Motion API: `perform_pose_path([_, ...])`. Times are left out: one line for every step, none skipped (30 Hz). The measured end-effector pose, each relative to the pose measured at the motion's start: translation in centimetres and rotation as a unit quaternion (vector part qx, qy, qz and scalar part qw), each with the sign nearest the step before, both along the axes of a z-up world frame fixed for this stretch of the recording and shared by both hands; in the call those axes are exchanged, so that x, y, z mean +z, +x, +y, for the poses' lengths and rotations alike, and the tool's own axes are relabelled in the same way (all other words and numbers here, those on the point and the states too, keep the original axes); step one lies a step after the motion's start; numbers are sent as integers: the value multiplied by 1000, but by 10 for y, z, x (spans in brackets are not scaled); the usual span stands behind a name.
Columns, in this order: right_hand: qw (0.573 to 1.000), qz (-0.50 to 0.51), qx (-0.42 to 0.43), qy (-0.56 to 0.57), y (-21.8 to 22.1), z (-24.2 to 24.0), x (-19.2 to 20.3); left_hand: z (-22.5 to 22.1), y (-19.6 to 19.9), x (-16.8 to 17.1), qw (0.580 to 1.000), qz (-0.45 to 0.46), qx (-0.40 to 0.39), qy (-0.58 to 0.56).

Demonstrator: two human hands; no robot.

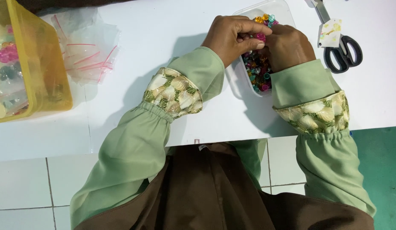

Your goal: The person picks up pink beads from a flat surface and places them into a small clear plastic bag. They then pick up silver-colored circular items and place them into another small clear plastic bag.

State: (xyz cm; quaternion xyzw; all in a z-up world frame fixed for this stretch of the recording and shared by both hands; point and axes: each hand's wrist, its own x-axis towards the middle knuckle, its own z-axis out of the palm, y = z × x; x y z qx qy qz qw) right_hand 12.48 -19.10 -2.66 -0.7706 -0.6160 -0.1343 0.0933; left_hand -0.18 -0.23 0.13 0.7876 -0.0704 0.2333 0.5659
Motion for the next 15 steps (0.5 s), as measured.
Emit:
perform_pose_path([1000,0,0,0,1,1,-1,1,0,-1,1000,0,0,0])
perform_pose_path([1000,-15,-16,-7,2,1,-3,2,0,-1,1000,-2,2,-1])
perform_pose_path([999,-30,-31,-14,2,1,-4,3,1,-2,1000,-4,5,-3])
perform_pose_path([999,-31,-31,-14,0,2,-2,2,0,0,1000,-5,4,-3])
perform_pose_path([1000,-16,-23,-11,-2,2,0,2,-2,2,1000,7,3,-15])
perform_pose_path([1000,-1,-14,-7,-5,4,1,3,-4,3,999,20,3,-27])
perform_pose_path([1000,-2,-12,-7,-6,4,0,3,-5,4,999,20,4,-26])
perform_pose_path([1000,-12,-9,5,-7,2,0,2,-6,6,1000,18,5,-17])
perform_pose_path([1000,-23,-7,17,-7,0,-1,1,-6,7,1000,16,7,-8])
perform_pose_path([1000,-23,-7,17,-7,-1,0,1,-7,7,1000,16,6,-8])
perform_pose_path([1000,-7,0,19,-6,-2,1,0,-7,7,1000,14,2,-11])
perform_pose_path([1000,8,7,21,-4,-3,3,0,-7,8,1000,11,-1,-13])
perform_pose_path([1000,6,6,22,-5,-7,9,-1,-7,10,1000,9,-3,-12])
perform_pose_path([999,33,6,39,-7,-9,15,-2,-10,11,1000,15,-1,-10])
perform_pose_path([997,60,6,56,-9,-11,20,-2,-12,13,1000,20,1,-7])
